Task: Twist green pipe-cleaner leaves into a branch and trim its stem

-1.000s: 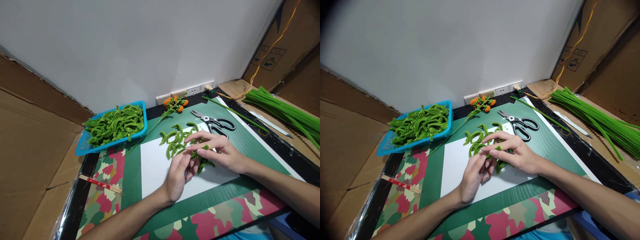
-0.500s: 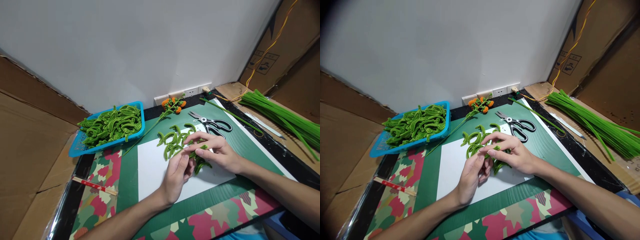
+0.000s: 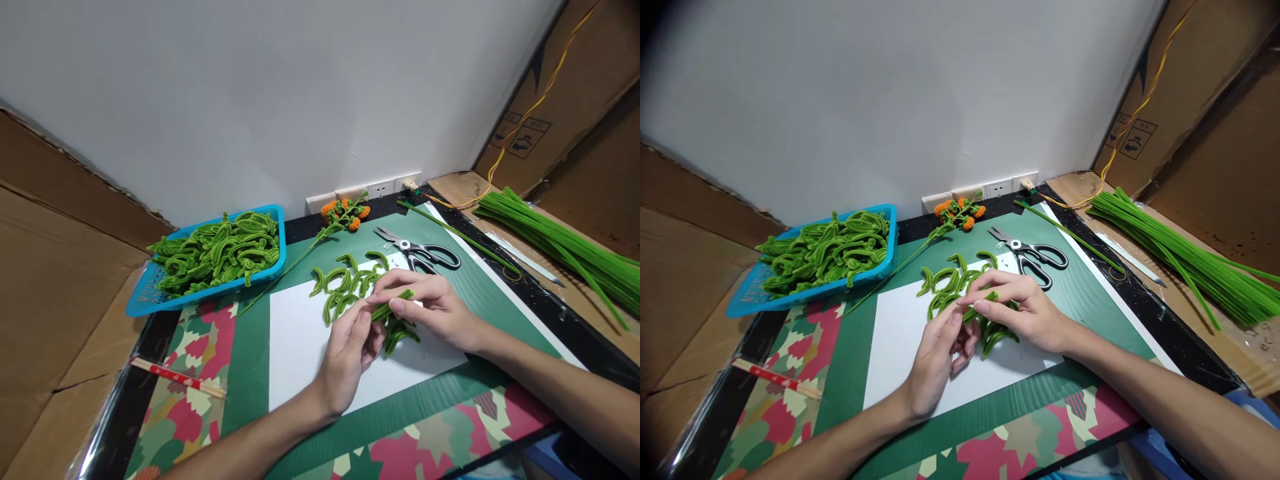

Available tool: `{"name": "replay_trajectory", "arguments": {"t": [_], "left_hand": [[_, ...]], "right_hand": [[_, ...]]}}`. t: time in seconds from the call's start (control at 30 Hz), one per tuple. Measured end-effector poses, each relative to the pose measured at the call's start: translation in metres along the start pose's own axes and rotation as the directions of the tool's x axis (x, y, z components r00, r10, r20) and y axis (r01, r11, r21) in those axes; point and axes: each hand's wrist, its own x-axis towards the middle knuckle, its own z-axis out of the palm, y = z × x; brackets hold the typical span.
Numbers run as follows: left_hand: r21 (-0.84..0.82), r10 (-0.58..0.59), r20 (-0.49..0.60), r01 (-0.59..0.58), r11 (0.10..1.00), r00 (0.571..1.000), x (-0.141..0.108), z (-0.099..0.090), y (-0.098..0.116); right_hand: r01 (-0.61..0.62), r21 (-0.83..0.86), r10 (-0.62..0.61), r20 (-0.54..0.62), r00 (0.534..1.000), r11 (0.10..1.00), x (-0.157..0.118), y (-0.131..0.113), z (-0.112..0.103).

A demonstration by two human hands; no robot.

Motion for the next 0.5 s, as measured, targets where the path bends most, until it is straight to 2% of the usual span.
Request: {"name": "replay_trajectory", "arguments": {"t": [0.5], "left_hand": [[-0.012,0.012,0.061,-0.011,1.0,0.998,-0.0003,-0.0014,-0.0008]], "right_hand": [[-0.003,0.011,0.003,0.019,1.0,1.0,-0.0013,0.0026,0.0016]]}}
